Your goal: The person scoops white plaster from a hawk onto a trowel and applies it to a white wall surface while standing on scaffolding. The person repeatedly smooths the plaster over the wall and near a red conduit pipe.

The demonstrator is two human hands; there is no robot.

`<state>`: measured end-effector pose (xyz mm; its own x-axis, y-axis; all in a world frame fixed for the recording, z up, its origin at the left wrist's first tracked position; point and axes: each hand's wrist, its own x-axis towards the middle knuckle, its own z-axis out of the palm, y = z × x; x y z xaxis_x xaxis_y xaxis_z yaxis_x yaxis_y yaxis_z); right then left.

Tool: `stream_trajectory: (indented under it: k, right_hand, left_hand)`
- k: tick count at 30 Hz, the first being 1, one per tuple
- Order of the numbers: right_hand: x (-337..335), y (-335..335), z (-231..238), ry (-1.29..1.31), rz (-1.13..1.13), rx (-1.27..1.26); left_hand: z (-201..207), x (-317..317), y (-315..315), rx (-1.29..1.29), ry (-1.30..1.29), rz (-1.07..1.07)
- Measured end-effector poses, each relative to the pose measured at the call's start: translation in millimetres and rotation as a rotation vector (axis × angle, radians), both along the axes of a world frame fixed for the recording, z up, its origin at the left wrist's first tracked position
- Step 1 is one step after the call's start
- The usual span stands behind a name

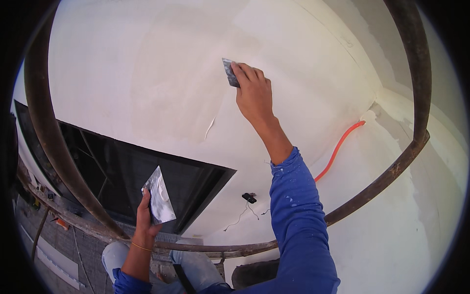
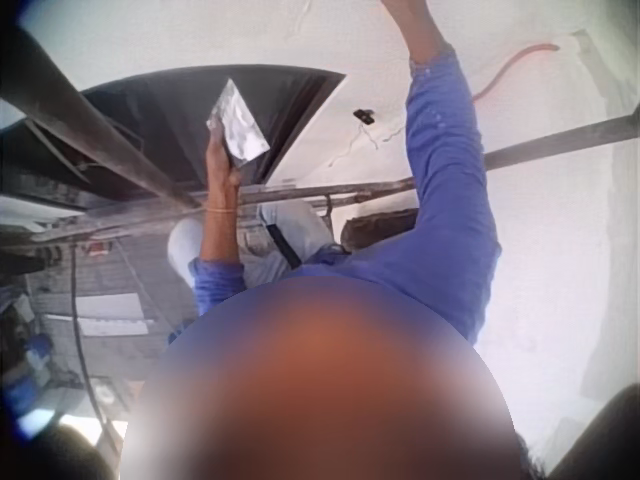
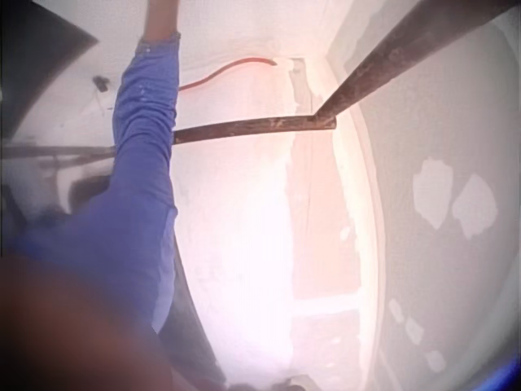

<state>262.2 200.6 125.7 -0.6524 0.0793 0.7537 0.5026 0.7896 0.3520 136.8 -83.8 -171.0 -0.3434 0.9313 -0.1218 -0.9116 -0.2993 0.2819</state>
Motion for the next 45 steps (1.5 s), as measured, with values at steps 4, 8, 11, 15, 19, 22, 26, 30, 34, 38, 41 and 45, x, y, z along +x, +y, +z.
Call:
stream_trajectory:
  k: [4,8,11,15,19,22,26,30,34,38,41,45]
  right_hand:
    - [-45,42,67,0.211,-0.18,0.233]
    - [-69,57,43,0.197,-0.129,0.239]
    - [-80,47,-34,0.112,-0.072,0.153]
    - [-89,32,-150,0.025,-0.01,0.028]
    - [-89,30,-248,-0.076,-0.081,0.015]
    - [-82,37,-300,-0.111,-0.031,0.059]
    - [-64,36,-341,-0.214,-0.049,0.037]
    - [-41,1,-318,-0.44,-0.227,-0.236]
    - [-15,-64,-237,-0.343,0.363,-0.739]
    - [2,-136,-191,-0.636,0.815,-0.604]
    - [8,-141,-178,-0.6,0.765,-0.617]
    - [9,-90,-146,-0.698,0.355,-0.361]
  left_hand:
    - [-8,1,-1,-0.031,-0.009,-0.014]
    - [-5,-5,-1,-0.025,0.014,-0.006]
    - [-4,-9,-2,-0.042,0.041,0.01]
    - [-6,-10,-3,-0.059,0.03,0.023]
    - [-7,-11,-2,-0.071,0.019,0.056]
    - [-6,-12,-4,-0.112,0.017,0.056]
    - [-9,-13,-7,-0.108,0.018,0.05]
    - [-15,-16,-3,-0.085,-0.049,0.045]
    - [-19,-19,1,-0.077,-0.108,-0.047]
    - [-14,-13,1,0.077,-0.175,-0.189]
    - [-9,-10,-2,0.17,-0.125,-0.144]
    - [-7,-18,-5,0.085,-0.117,-0.096]
